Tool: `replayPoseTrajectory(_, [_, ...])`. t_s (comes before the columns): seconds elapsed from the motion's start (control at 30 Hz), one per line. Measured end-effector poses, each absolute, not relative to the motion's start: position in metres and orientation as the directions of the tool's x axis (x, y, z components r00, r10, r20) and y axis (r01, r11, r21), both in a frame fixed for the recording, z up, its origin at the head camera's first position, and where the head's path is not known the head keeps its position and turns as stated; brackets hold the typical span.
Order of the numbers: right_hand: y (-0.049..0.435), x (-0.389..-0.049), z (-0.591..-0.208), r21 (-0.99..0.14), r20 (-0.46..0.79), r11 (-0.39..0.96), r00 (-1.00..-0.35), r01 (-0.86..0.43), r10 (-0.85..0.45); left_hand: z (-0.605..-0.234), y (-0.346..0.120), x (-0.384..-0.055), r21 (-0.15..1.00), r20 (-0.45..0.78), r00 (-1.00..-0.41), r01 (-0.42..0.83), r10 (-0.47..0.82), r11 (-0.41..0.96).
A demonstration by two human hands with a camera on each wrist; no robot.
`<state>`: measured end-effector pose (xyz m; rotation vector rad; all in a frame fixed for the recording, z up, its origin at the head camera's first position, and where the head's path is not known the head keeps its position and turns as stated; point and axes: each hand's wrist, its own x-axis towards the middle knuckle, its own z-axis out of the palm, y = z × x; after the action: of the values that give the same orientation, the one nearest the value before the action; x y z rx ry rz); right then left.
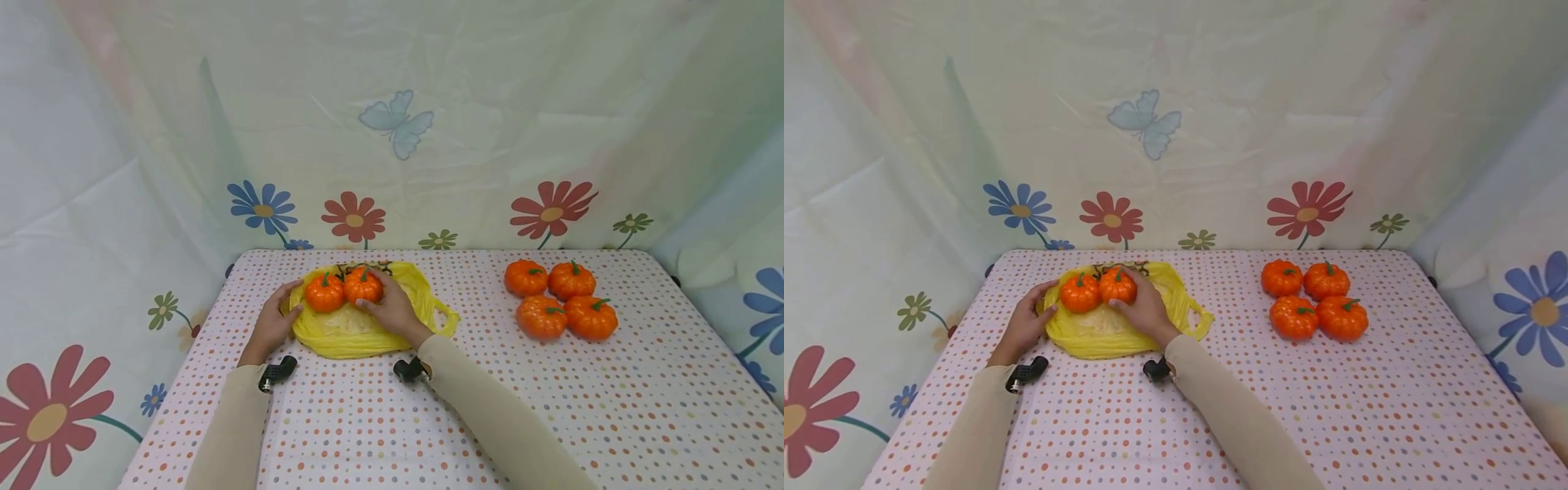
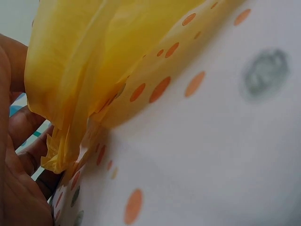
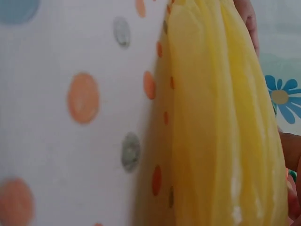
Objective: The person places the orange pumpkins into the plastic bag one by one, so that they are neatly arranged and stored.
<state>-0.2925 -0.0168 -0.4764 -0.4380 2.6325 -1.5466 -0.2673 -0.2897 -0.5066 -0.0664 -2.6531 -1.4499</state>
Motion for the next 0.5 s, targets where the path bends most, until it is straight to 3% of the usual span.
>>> replayPoseTrajectory(0.5, [-0.0192, -0.2924, -0.4753, -0.798, 0.065, 0.557, -0.951, -0.231, -0.301, -0.5064, -0.29, -0.2686, 0.844, 0.117, -0.993, 0.09, -0.017, 0.529])
